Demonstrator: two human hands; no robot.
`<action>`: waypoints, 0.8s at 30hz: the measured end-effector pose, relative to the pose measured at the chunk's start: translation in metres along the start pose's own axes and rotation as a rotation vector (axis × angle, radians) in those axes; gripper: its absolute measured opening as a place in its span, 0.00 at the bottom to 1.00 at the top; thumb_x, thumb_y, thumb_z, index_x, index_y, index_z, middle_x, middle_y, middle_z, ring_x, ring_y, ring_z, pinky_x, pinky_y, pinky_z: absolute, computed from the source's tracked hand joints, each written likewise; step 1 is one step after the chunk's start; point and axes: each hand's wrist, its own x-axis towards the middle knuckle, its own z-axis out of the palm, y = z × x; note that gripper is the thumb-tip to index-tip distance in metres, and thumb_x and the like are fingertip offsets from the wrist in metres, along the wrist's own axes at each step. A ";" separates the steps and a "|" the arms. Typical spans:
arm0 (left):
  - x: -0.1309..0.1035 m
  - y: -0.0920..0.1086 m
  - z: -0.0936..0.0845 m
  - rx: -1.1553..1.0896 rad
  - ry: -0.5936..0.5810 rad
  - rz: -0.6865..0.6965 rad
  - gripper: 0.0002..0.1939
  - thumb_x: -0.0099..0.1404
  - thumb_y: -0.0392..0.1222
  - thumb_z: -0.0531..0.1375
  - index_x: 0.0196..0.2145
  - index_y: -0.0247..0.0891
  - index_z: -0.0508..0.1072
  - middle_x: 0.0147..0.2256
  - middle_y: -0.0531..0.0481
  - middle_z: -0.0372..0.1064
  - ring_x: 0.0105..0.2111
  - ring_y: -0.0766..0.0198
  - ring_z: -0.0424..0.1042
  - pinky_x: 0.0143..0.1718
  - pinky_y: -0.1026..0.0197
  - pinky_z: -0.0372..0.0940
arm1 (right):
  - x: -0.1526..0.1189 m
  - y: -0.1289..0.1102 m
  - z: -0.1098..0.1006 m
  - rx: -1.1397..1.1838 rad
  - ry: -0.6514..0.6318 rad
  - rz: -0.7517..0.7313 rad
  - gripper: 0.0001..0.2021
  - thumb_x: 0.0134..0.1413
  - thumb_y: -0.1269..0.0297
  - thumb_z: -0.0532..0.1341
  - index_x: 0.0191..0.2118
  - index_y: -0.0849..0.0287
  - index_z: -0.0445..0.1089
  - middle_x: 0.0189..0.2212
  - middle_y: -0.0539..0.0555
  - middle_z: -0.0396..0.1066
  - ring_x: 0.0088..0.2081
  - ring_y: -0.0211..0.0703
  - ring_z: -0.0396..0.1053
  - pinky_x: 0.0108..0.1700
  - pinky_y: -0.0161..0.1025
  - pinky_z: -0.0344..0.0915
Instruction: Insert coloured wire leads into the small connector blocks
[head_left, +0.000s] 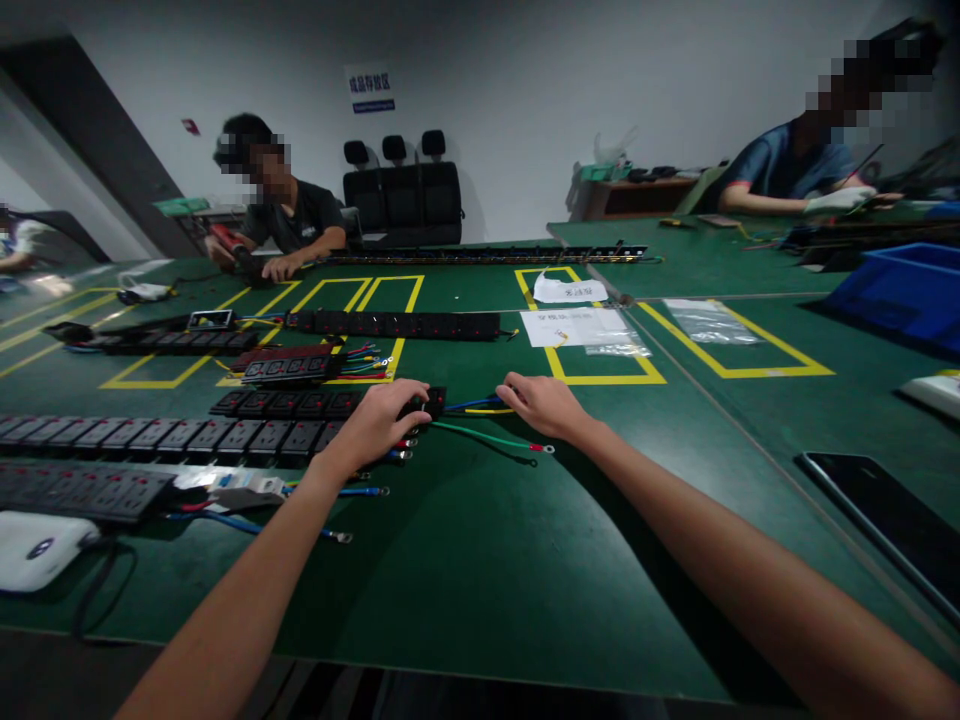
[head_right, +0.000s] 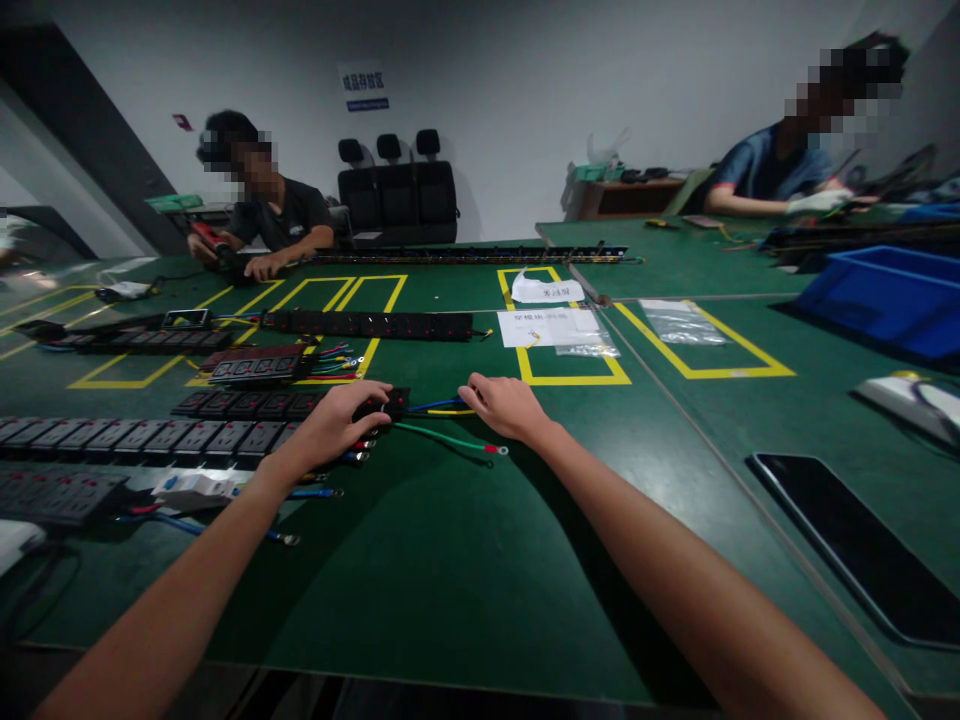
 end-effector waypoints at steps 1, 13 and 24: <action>0.000 0.000 0.000 0.002 0.002 0.003 0.08 0.70 0.40 0.63 0.45 0.39 0.71 0.52 0.40 0.75 0.52 0.51 0.75 0.55 0.46 0.68 | 0.000 0.000 0.000 -0.001 -0.003 0.000 0.21 0.73 0.49 0.45 0.39 0.55 0.68 0.31 0.54 0.75 0.31 0.44 0.69 0.32 0.38 0.46; 0.001 0.002 0.003 0.009 0.001 -0.008 0.05 0.72 0.41 0.61 0.43 0.38 0.73 0.51 0.39 0.74 0.52 0.50 0.74 0.55 0.45 0.68 | -0.001 0.000 0.001 0.002 0.006 0.000 0.21 0.73 0.49 0.45 0.39 0.55 0.68 0.31 0.54 0.75 0.31 0.44 0.69 0.31 0.38 0.45; 0.000 0.001 0.003 -0.023 0.011 -0.023 0.07 0.73 0.44 0.60 0.42 0.39 0.73 0.52 0.41 0.74 0.51 0.51 0.74 0.54 0.45 0.68 | 0.000 0.001 0.002 0.014 0.016 -0.007 0.21 0.73 0.49 0.45 0.39 0.56 0.69 0.31 0.54 0.74 0.30 0.43 0.67 0.31 0.38 0.45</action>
